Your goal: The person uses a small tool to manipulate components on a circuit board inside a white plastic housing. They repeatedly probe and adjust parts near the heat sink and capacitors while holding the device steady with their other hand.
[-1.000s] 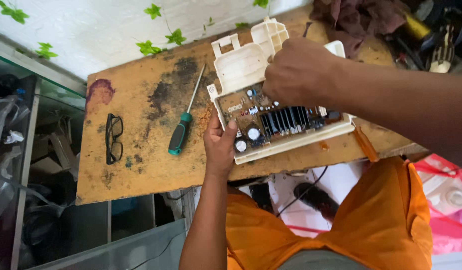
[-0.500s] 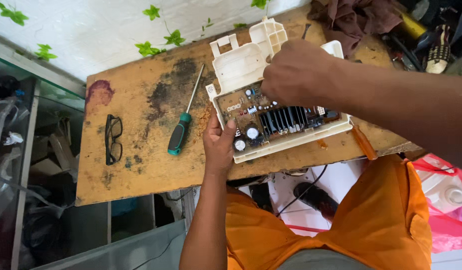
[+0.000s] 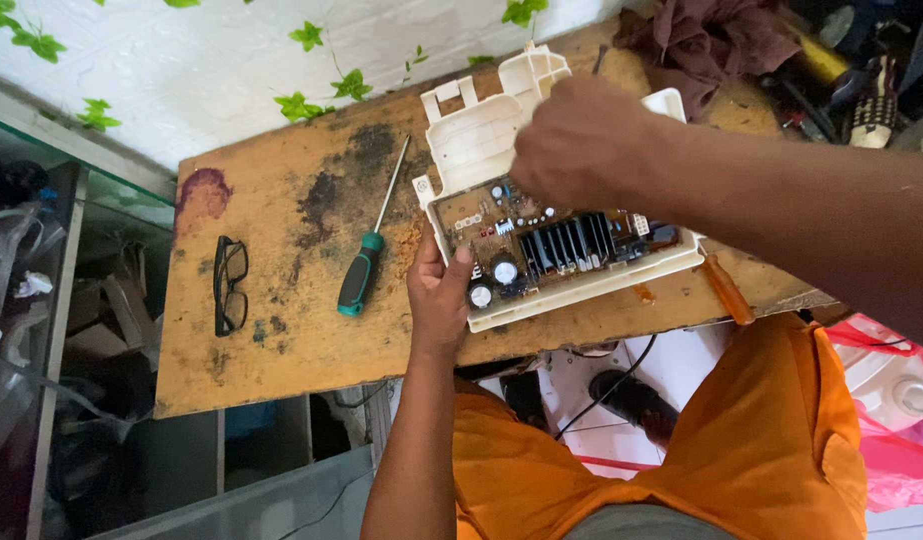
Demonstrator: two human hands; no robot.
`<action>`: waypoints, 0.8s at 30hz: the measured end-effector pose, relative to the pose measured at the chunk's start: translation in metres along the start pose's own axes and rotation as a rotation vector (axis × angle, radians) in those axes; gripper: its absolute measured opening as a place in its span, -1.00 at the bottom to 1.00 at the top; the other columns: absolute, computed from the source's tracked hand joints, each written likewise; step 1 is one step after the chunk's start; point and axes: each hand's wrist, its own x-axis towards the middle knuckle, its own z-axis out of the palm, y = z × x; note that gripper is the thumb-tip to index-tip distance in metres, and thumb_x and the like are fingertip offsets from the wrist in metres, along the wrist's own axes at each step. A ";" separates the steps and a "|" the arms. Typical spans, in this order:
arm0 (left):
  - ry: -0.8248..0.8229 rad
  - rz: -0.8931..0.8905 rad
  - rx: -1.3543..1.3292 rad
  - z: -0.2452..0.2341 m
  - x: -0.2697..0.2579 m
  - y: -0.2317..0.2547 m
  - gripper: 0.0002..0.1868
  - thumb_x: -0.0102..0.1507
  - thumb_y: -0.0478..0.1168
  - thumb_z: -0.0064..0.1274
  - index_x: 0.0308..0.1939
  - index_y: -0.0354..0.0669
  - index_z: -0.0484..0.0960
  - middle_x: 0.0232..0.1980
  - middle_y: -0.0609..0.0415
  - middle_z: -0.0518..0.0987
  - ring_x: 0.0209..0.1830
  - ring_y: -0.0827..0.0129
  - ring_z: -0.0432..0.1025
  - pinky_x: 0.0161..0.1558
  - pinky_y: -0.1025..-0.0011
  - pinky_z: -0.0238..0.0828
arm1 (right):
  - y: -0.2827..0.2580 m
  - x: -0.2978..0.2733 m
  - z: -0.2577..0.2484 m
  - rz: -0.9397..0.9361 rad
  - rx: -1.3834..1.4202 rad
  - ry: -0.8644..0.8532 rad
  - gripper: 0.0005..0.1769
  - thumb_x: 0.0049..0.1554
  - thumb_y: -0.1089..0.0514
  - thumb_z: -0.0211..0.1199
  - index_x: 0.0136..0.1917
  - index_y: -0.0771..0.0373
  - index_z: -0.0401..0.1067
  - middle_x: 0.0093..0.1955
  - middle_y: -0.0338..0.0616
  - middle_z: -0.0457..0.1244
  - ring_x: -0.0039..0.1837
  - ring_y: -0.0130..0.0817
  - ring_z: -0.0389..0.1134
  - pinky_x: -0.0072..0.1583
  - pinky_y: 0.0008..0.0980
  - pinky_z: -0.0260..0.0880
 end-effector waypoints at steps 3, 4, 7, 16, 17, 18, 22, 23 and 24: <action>0.025 -0.075 0.077 0.001 0.000 0.009 -0.13 0.29 -0.05 0.15 0.59 -0.25 0.15 0.54 -0.04 0.33 0.53 0.24 0.23 0.51 0.27 0.10 | -0.008 -0.006 -0.012 -0.079 0.007 -0.121 -0.48 0.38 -0.04 0.01 -0.34 0.19 0.43 -0.40 -0.22 0.34 -0.30 -0.21 0.41 -0.23 -0.23 0.52; 0.025 -0.073 0.077 0.001 -0.001 0.010 -0.13 0.29 -0.05 0.15 0.59 -0.25 0.15 0.54 -0.04 0.33 0.53 0.24 0.23 0.51 0.27 0.10 | -0.008 -0.007 -0.014 -0.078 0.006 -0.120 -0.48 0.38 -0.04 0.01 -0.34 0.19 0.43 -0.40 -0.22 0.34 -0.30 -0.21 0.41 -0.23 -0.23 0.52; 0.041 -0.115 0.061 0.003 -0.001 0.013 -0.13 0.25 -0.03 0.18 0.58 -0.22 0.20 0.46 -0.01 0.43 0.45 0.21 0.34 0.44 0.21 0.26 | -0.004 -0.010 -0.016 -0.072 -0.047 -0.154 -0.63 0.29 0.07 0.23 -0.33 0.21 0.37 -0.52 -0.35 0.16 -0.42 -0.41 0.27 -0.26 -0.34 0.49; 0.060 -0.093 0.054 0.005 -0.001 0.014 -0.14 0.25 -0.04 0.19 0.57 -0.25 0.24 0.40 -0.01 0.49 0.37 0.28 0.38 0.39 0.30 0.27 | -0.007 -0.017 -0.008 0.006 0.031 -0.108 -0.43 0.46 -0.02 -0.06 -0.36 0.20 0.33 -0.53 -0.29 0.18 -0.47 -0.38 0.31 -0.24 -0.24 0.62; 0.053 -0.090 0.058 0.007 0.000 0.017 -0.13 0.27 -0.05 0.17 0.59 -0.25 0.19 0.41 -0.01 0.47 0.37 0.28 0.37 0.38 0.31 0.28 | -0.005 -0.018 -0.012 -0.003 0.036 -0.180 -0.50 0.43 -0.01 0.00 -0.32 0.19 0.34 -0.49 -0.28 0.19 -0.43 -0.38 0.33 -0.23 -0.28 0.63; 0.040 -0.093 0.063 0.010 -0.001 0.018 -0.12 0.28 -0.06 0.14 0.61 -0.25 0.13 0.42 -0.02 0.46 0.37 0.29 0.37 0.37 0.33 0.28 | -0.004 -0.020 -0.015 -0.008 0.047 -0.257 -0.57 0.40 0.00 0.06 -0.29 0.18 0.34 -0.46 -0.27 0.19 -0.39 -0.39 0.34 -0.23 -0.31 0.64; 0.043 -0.112 0.092 0.008 -0.002 0.019 -0.14 0.27 0.00 0.15 0.58 -0.20 0.20 0.46 -0.02 0.44 0.46 0.18 0.34 0.44 0.20 0.24 | 0.007 -0.010 0.002 -0.014 0.007 -0.079 -0.69 0.24 0.14 0.14 -0.33 0.15 0.50 -0.38 -0.28 0.36 -0.32 -0.25 0.40 -0.30 -0.29 0.40; 0.030 -0.094 0.091 0.009 -0.001 0.020 -0.14 0.28 -0.01 0.14 0.58 -0.22 0.20 0.44 -0.01 0.45 0.43 0.25 0.34 0.42 0.27 0.23 | 0.003 -0.011 0.001 -0.030 0.001 -0.131 -0.68 0.28 0.11 0.11 -0.30 0.13 0.51 -0.35 -0.29 0.38 -0.29 -0.24 0.41 -0.25 -0.26 0.40; 0.017 -0.075 0.090 0.010 0.000 0.022 -0.15 0.29 -0.01 0.13 0.58 -0.25 0.19 0.42 -0.01 0.46 0.40 0.31 0.35 0.41 0.34 0.22 | 0.000 -0.012 0.000 -0.047 -0.007 -0.181 -0.66 0.31 0.09 0.08 -0.27 0.11 0.51 -0.32 -0.30 0.39 -0.26 -0.22 0.42 -0.21 -0.24 0.39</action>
